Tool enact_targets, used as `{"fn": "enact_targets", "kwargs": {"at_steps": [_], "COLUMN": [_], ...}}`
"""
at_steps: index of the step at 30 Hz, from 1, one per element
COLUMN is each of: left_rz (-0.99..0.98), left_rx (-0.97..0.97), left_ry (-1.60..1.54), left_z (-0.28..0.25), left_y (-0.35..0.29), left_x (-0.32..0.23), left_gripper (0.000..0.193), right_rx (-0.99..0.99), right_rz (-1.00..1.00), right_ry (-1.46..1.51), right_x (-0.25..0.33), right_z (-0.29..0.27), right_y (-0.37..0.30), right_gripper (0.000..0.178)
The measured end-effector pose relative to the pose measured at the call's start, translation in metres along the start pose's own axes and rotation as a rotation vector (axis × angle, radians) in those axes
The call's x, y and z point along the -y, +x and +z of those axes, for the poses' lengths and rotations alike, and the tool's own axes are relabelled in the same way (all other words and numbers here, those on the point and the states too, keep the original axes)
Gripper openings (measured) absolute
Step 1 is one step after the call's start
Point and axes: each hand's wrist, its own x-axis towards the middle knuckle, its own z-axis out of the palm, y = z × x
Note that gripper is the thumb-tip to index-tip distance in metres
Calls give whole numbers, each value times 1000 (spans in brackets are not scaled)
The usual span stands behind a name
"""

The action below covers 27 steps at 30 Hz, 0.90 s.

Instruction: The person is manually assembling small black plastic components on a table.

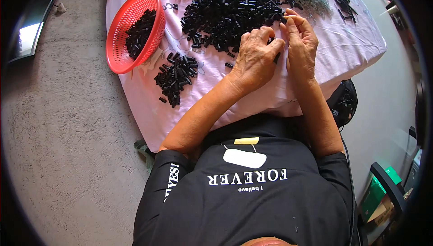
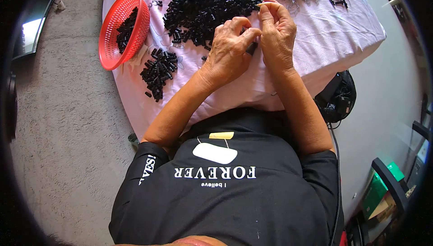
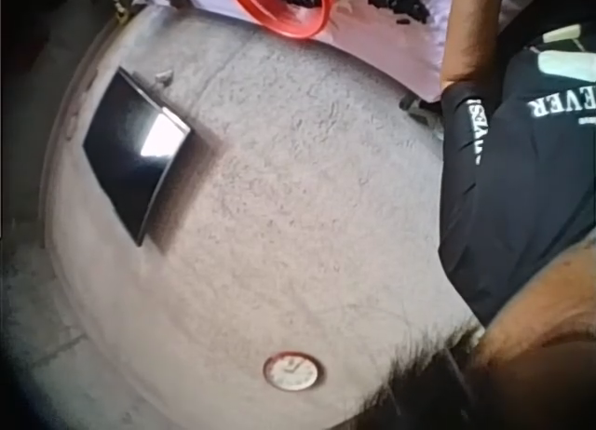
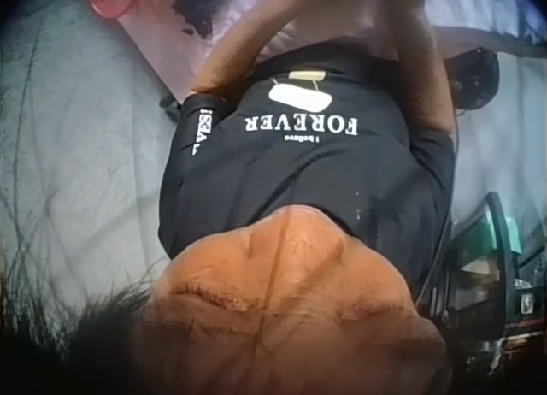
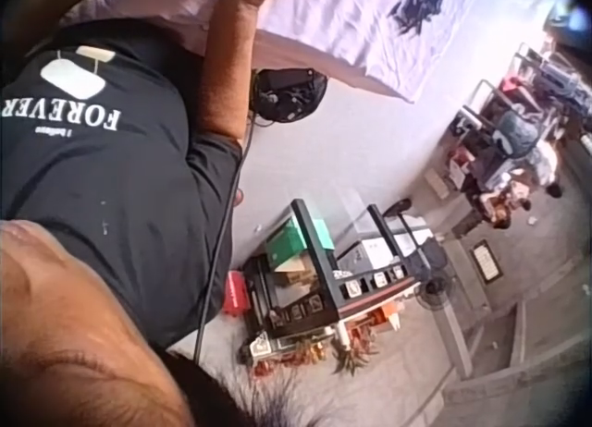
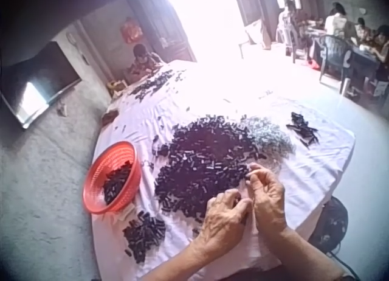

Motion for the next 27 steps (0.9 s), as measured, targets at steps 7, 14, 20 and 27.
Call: {"fn": "enact_targets", "kwargs": {"at_steps": [7,14,20,27], "left_rz": [-32,-61,-91,-148], "left_rx": [-10,-58,-189,-83], "left_ry": [-94,-67,-19,12], "left_z": [-19,-35,-35,-43], "left_y": [-17,-28,-34,-45], "left_x": [5,22,27,12], "left_gripper": [50,50,44,43], "right_rx": [80,154,201,272], "right_rz": [70,110,164,216], "right_ry": [14,26,35,105], "right_x": [-1,1,10,10], "right_z": [-1,1,6,5], "right_y": [0,-2,-7,-7], "right_gripper": [14,15,17,16]}}
